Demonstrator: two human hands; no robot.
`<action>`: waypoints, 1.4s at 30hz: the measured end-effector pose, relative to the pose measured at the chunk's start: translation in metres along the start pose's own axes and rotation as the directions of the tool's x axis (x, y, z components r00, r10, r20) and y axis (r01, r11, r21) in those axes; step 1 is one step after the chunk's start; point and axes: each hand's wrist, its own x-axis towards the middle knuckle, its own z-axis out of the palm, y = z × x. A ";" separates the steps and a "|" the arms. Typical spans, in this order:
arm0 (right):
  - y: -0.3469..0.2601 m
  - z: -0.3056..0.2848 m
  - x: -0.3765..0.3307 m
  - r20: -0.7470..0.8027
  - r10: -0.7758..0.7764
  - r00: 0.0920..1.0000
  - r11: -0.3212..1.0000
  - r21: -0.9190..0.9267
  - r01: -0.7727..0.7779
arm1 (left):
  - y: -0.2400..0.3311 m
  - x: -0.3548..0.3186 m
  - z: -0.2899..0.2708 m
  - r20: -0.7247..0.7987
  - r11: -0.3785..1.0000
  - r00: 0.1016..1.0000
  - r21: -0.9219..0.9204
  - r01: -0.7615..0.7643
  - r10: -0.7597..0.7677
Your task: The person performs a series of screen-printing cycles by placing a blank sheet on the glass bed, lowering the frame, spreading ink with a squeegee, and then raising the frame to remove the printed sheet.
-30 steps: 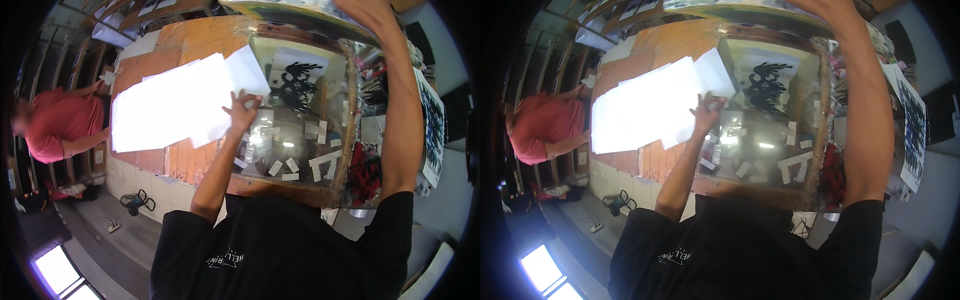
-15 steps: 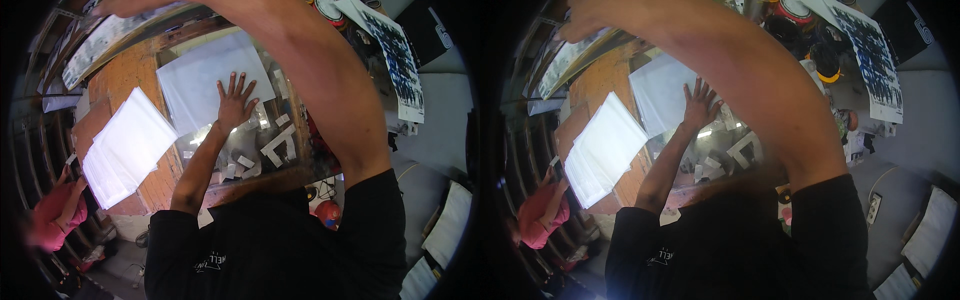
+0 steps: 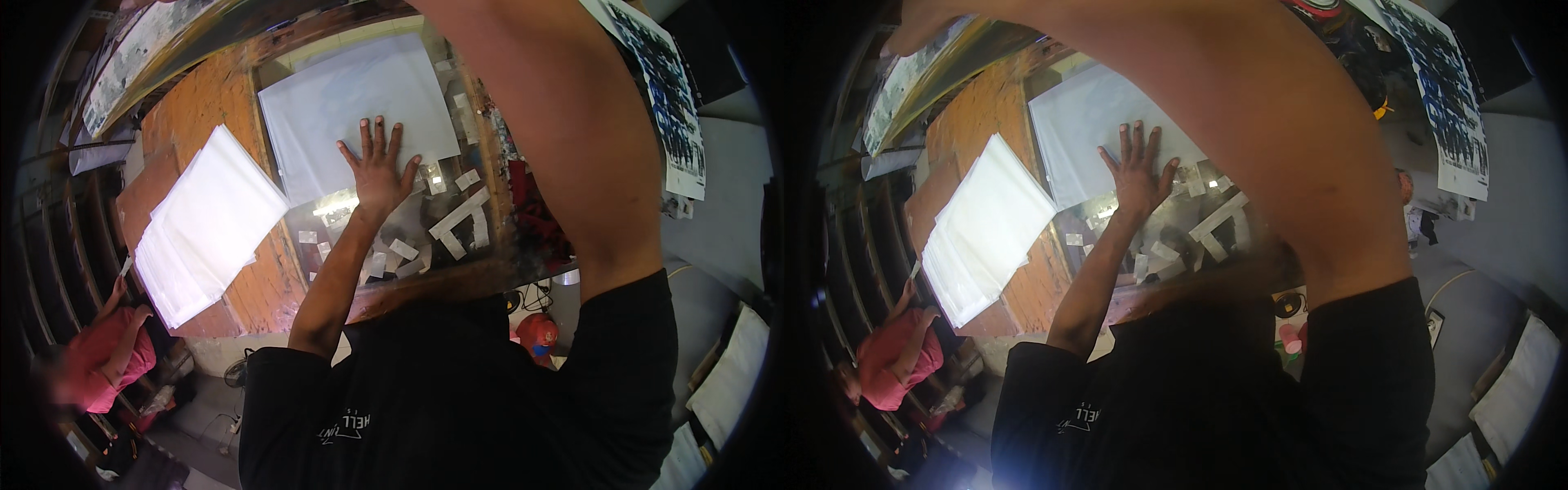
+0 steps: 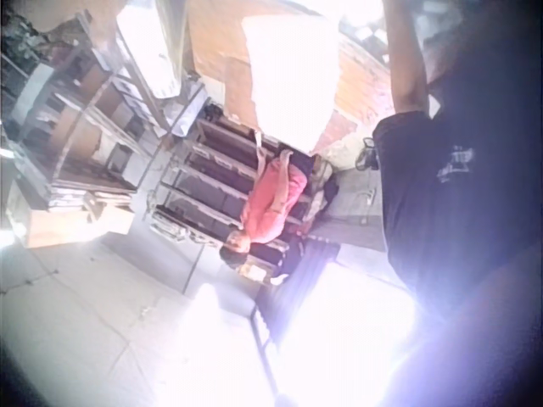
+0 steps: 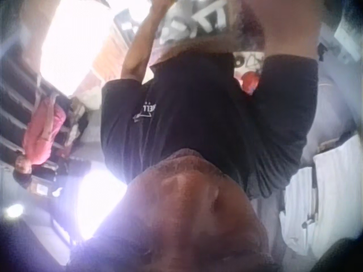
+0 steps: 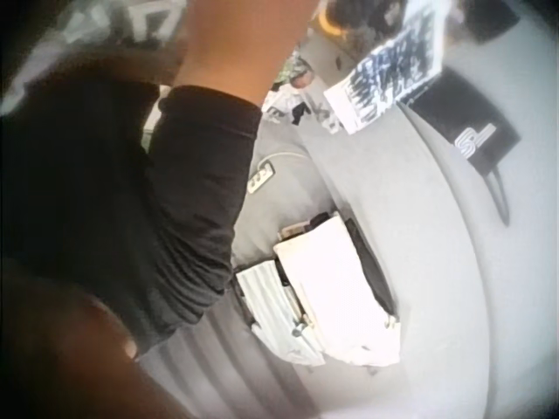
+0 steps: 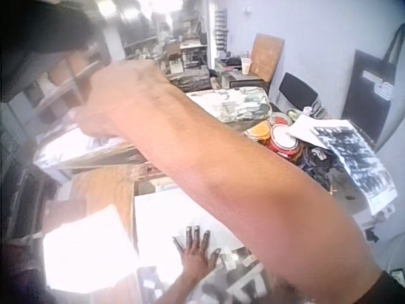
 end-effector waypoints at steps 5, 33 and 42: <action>-0.004 0.001 0.001 -0.003 0.010 1.000 1.000 -0.015 -0.010 | 0.000 -0.001 0.001 0.036 1.000 0.999 -0.014 -0.002 0.002; -0.023 -0.008 0.007 0.110 0.206 0.972 0.977 -0.083 -0.198 | -0.006 -0.001 0.001 -0.015 1.000 1.000 0.006 0.011 -0.011; -0.015 -0.009 0.010 0.130 0.137 0.982 0.991 -0.032 -0.134 | -0.005 -0.004 -0.003 0.007 0.999 0.999 0.022 0.045 -0.046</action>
